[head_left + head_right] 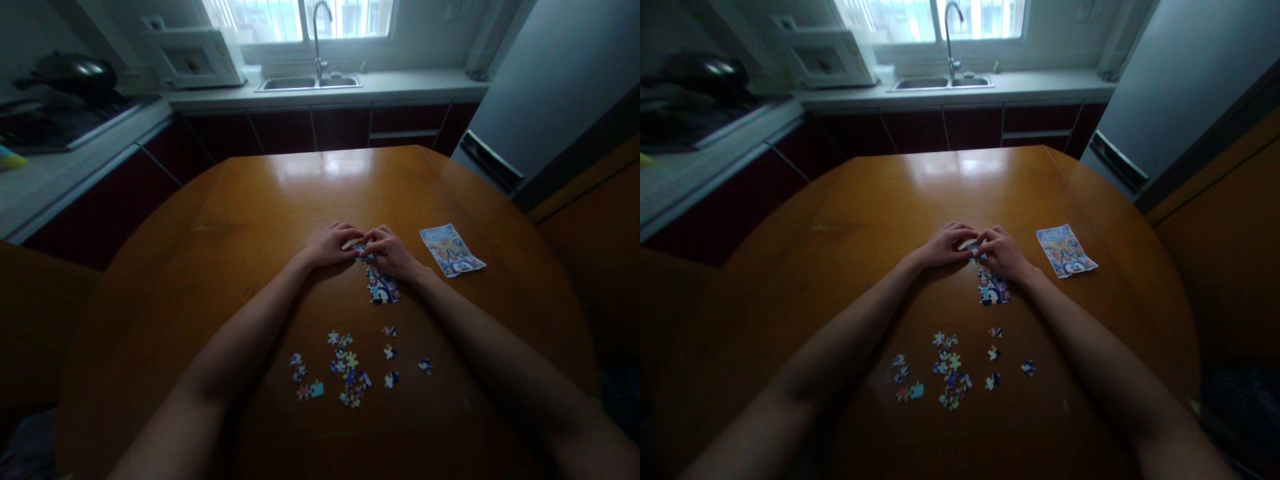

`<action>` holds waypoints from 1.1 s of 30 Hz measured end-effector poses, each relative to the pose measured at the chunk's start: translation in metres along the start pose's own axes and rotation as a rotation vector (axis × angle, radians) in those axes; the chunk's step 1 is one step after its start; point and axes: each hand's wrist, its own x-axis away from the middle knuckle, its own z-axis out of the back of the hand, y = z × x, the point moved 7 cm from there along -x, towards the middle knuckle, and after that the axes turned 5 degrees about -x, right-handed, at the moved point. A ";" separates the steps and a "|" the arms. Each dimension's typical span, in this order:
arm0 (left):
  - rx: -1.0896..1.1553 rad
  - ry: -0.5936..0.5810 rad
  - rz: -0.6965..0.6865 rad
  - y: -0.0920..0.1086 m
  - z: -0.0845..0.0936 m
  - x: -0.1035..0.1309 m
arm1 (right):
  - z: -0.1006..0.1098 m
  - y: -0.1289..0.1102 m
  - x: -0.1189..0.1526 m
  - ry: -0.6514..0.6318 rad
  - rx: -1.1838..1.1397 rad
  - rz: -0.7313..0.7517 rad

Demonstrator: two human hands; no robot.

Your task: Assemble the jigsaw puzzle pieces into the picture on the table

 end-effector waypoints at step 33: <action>0.006 -0.011 -0.021 0.008 0.002 -0.001 | -0.010 0.007 0.001 -0.019 0.286 -0.185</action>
